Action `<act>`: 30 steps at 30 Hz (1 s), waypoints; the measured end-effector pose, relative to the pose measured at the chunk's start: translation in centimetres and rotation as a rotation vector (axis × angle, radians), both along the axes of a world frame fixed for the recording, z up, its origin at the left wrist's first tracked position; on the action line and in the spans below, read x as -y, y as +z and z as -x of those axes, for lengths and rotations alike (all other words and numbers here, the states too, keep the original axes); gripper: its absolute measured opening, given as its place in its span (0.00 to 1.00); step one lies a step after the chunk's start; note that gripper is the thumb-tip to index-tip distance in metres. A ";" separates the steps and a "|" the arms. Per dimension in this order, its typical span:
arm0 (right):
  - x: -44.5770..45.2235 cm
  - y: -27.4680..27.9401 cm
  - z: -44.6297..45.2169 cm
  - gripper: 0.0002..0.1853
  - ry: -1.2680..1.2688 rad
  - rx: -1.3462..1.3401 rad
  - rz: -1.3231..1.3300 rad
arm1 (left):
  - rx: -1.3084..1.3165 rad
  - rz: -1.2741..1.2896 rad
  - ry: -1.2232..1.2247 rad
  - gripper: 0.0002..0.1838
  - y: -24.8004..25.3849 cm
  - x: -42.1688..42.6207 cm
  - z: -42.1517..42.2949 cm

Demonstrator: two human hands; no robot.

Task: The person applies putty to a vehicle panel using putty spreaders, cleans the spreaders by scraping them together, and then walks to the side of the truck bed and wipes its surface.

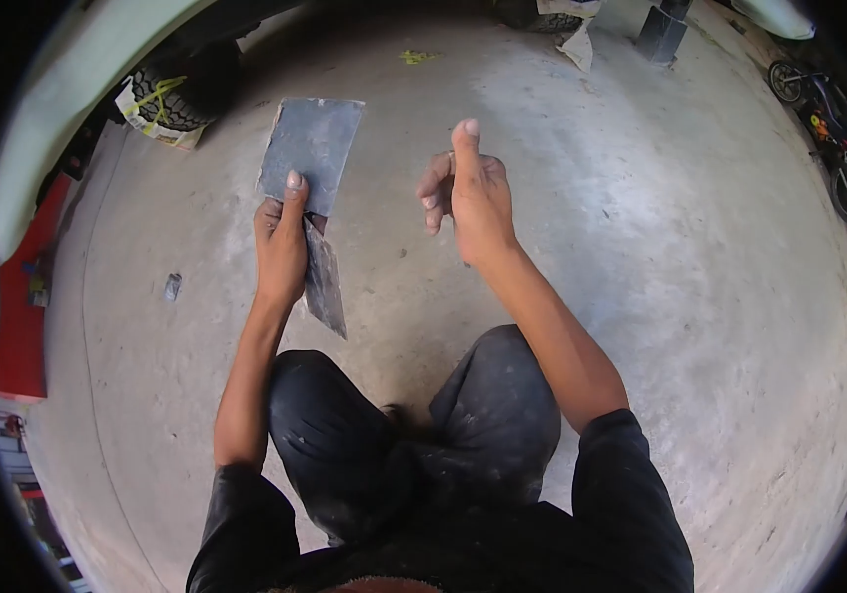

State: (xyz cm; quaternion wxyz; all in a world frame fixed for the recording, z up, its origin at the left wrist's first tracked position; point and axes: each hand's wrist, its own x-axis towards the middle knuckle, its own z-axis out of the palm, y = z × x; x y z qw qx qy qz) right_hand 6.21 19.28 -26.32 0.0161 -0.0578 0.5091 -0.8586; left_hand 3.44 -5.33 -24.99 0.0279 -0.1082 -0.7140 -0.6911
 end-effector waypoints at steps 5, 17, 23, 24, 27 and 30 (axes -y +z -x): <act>6.3 2.1 -2.5 0.24 0.124 -0.340 -0.758 | -0.002 -0.049 0.226 0.31 -0.6 -0.7 1.3; 3.4 3.3 -1.4 0.12 -0.160 0.015 0.016 | 0.044 -0.340 0.070 0.18 -1.5 1.8 2.8; 3.2 2.8 -1.6 0.22 -0.164 0.123 0.131 | 0.047 -0.304 0.089 0.23 0.2 0.6 1.4; 3.1 2.7 -1.5 0.25 -0.145 0.112 0.149 | 0.056 -0.316 0.074 0.23 0.1 0.7 1.4; 2.8 2.5 -1.0 0.34 -0.156 0.128 0.178 | 0.088 -0.294 0.053 0.23 0.1 0.7 0.9; 1.6 1.2 0.1 0.45 -0.065 0.127 0.231 | 0.130 -0.249 0.037 0.23 1.0 0.5 -0.1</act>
